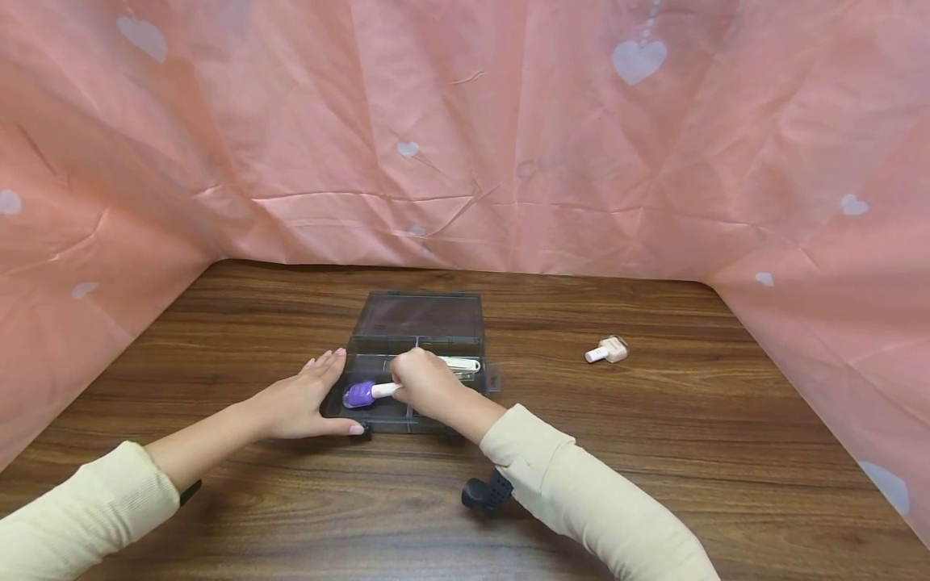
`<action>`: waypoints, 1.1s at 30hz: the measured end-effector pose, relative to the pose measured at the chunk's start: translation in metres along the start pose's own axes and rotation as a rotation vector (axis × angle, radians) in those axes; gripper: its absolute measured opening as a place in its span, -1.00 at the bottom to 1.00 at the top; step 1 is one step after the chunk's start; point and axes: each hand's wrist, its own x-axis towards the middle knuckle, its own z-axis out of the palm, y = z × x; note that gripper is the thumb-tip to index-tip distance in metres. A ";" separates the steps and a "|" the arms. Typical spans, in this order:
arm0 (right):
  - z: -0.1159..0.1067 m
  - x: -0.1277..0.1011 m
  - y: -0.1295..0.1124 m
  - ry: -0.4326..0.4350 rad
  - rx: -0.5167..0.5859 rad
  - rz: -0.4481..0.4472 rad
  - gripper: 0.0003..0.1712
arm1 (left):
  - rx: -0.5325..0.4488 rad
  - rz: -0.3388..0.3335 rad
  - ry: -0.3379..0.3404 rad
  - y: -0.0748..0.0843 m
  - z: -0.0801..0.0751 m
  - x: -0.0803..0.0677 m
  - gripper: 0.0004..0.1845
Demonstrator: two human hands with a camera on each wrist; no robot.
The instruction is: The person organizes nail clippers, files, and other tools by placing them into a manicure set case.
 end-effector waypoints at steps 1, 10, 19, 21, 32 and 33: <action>0.000 0.001 -0.002 -0.001 -0.032 0.002 -0.78 | -0.002 0.000 0.001 0.000 0.000 0.000 0.21; 0.003 0.001 -0.005 -0.008 -0.062 0.004 -0.79 | -0.001 -0.010 -0.009 0.000 0.000 0.000 0.22; 0.002 -0.006 0.001 0.055 0.011 -0.051 -0.82 | -0.001 0.001 0.003 0.000 0.001 -0.001 0.21; -0.001 -0.009 0.004 0.101 0.021 -0.085 -0.86 | 0.000 0.001 0.001 0.000 0.001 -0.001 0.21; -0.010 -0.037 0.033 0.302 0.263 -0.130 -0.95 | 0.005 0.004 0.005 0.000 0.001 0.000 0.22; -0.010 -0.040 0.035 0.314 0.282 -0.120 -0.94 | 0.006 0.002 0.005 0.000 0.001 0.000 0.22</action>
